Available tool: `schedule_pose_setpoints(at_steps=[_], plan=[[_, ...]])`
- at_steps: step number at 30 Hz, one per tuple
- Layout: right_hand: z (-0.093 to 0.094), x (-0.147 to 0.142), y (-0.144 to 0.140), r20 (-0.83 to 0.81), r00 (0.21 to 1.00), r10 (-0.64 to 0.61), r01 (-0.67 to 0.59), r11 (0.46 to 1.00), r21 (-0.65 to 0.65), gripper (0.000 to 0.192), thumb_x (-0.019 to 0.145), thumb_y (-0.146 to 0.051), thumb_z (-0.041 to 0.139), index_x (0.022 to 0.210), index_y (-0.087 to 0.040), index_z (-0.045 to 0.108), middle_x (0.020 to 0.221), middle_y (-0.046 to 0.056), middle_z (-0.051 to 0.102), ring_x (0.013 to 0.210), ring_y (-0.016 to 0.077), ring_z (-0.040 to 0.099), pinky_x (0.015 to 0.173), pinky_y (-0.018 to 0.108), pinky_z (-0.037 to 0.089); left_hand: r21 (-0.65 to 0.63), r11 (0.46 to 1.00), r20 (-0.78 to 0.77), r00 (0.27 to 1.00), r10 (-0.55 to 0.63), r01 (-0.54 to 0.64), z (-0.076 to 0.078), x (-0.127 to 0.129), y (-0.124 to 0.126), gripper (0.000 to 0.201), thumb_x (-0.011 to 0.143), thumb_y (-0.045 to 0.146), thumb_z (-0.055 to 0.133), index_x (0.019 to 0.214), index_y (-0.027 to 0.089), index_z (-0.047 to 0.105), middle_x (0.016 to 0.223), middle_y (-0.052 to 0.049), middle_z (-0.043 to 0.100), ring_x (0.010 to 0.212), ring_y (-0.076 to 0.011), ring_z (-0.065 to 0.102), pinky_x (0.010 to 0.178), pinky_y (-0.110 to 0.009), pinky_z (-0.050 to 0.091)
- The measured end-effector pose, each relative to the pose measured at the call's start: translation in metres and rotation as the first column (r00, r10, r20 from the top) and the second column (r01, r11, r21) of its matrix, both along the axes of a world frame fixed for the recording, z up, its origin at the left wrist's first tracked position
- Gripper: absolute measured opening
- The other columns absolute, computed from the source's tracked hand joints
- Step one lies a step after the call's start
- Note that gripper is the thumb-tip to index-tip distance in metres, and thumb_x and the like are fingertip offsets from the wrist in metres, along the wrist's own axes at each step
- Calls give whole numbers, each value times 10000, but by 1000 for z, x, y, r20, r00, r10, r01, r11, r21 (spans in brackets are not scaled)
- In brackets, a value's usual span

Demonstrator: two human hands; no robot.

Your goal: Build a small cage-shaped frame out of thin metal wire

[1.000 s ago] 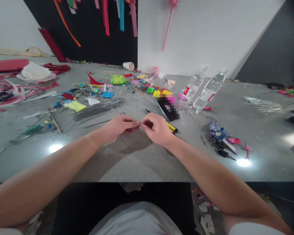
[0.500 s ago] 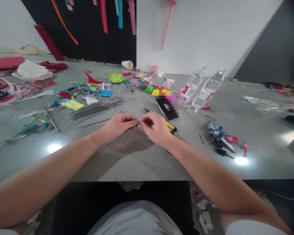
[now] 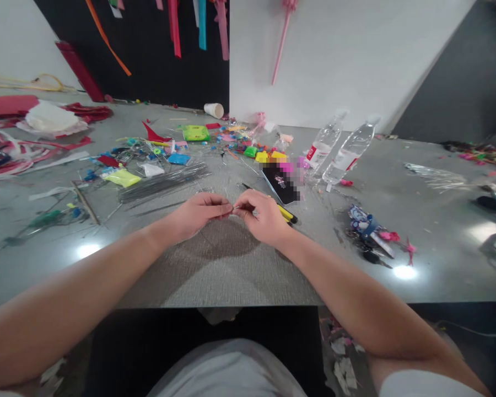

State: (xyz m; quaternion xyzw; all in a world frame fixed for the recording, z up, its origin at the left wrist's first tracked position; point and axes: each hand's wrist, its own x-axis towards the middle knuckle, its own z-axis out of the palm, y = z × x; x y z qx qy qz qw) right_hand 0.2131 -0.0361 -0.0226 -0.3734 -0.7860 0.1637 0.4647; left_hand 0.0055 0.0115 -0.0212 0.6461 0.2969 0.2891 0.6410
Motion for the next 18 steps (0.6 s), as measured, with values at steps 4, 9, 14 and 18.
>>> schedule_pose_setpoints(at_steps=[4,9,14,18], plan=[[-1,1,1,-18,997,72,-71,997,10,146,944,-106,600,858,-218,634,854,14,675,826,156,625,774,312,493,-11,999,-9,999,-47,46,1,-3,2,228,864,353,741,749,158,717,703,-1,558,707,-127,472,673,-283,338],[-3,2,2,2,994,107,-107,994,-15,133,930,-104,621,863,-218,641,855,7,670,829,151,622,782,308,488,5,997,-65,995,-73,73,-1,-6,6,236,864,360,745,750,160,697,692,6,548,689,-124,468,646,-282,311],[-3,0,3,8,1000,-15,15,995,-94,79,914,-181,677,853,-206,634,814,1,655,745,141,588,704,292,463,73,997,-60,998,-31,35,-6,-3,6,275,923,395,700,770,171,657,684,17,532,666,-113,461,637,-275,312],[-2,0,3,4,998,-61,61,993,-101,79,913,-190,679,852,-207,632,805,2,659,734,142,586,694,293,459,7,1000,-9,1000,9,-9,-8,1,1,258,928,382,701,788,171,655,679,19,528,634,-101,465,610,-267,316]])
